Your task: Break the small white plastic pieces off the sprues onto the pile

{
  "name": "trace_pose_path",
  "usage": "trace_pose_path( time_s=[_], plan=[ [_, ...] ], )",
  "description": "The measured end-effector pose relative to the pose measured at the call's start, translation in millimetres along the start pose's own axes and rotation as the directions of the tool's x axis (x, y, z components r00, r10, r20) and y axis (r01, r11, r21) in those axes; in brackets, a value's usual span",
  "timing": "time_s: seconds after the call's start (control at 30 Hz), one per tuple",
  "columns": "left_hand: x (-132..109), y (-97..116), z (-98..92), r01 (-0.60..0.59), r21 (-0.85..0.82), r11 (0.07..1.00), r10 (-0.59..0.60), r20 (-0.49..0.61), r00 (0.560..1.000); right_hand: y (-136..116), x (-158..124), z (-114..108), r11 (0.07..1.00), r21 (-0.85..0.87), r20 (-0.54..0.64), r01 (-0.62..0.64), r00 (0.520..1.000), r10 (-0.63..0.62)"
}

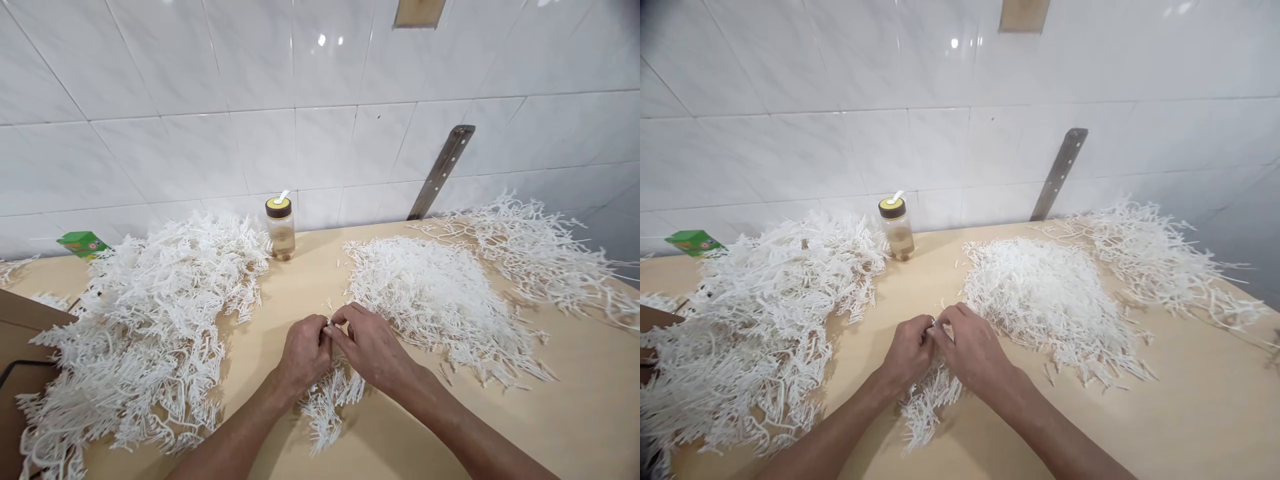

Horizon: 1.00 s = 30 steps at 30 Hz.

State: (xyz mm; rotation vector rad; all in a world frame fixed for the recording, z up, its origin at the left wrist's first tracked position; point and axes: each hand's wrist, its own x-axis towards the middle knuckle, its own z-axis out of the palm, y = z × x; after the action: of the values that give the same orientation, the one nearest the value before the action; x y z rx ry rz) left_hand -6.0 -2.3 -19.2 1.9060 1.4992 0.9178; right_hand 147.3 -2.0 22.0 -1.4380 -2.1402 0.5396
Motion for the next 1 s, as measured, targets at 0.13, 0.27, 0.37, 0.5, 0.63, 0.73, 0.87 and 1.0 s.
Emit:
trace_pose_path(
  time_s=[0.13, 0.27, 0.37, 0.5, 0.63, 0.73, 0.87, 1.0],
  plan=[
    [-0.7, 1.7, -1.9, -0.056, 0.115, 0.992, 0.053, 0.031, 0.998, 5.1, 5.5, 8.5, 1.0, 0.004, 0.009, -0.014, 1.0, 0.014],
    [-1.3, 3.5, -2.2, -0.043, 0.199, 0.979, 0.037, 0.032, 0.999, 13.0, 8.3, 10.5, 0.999, 0.0, -0.009, -0.038, 0.999, 0.038],
    [-1.8, 1.1, -1.0, 0.002, 0.194, 0.981, 0.0, -0.009, 1.0, 15.7, 8.1, 10.1, 0.995, 0.019, -0.016, -0.099, 0.995, 0.1],
    [-2.7, -3.2, 0.5, -0.015, 0.143, 0.99, 0.025, -0.07, 0.997, 16.8, 7.0, 8.5, 0.984, 0.079, 0.021, -0.158, 0.987, 0.157],
    [-2.6, -4.8, -0.1, -0.127, 0.16, 0.979, 0.149, -0.136, 0.979, 16.5, 5.5, 7.7, 0.981, 0.126, 0.022, -0.149, 0.989, 0.147],
    [-1.6, -5.4, -1.2, -0.205, 0.155, 0.967, 0.228, -0.153, 0.961, 16.9, 4.4, 8.4, 0.984, 0.138, -0.008, -0.115, 0.993, 0.117],
    [-0.7, -6.6, -1.3, -0.275, 0.164, 0.947, 0.304, -0.194, 0.933, 17.7, 3.8, 8.1, 0.989, 0.121, -0.022, -0.088, 0.996, 0.092],
    [-1.7, -6.3, -0.2, -0.311, 0.261, 0.914, 0.364, -0.188, 0.912, 14.6, 5.1, 3.6, 0.979, 0.176, 0.031, -0.1, 0.995, 0.096]
  ],
)
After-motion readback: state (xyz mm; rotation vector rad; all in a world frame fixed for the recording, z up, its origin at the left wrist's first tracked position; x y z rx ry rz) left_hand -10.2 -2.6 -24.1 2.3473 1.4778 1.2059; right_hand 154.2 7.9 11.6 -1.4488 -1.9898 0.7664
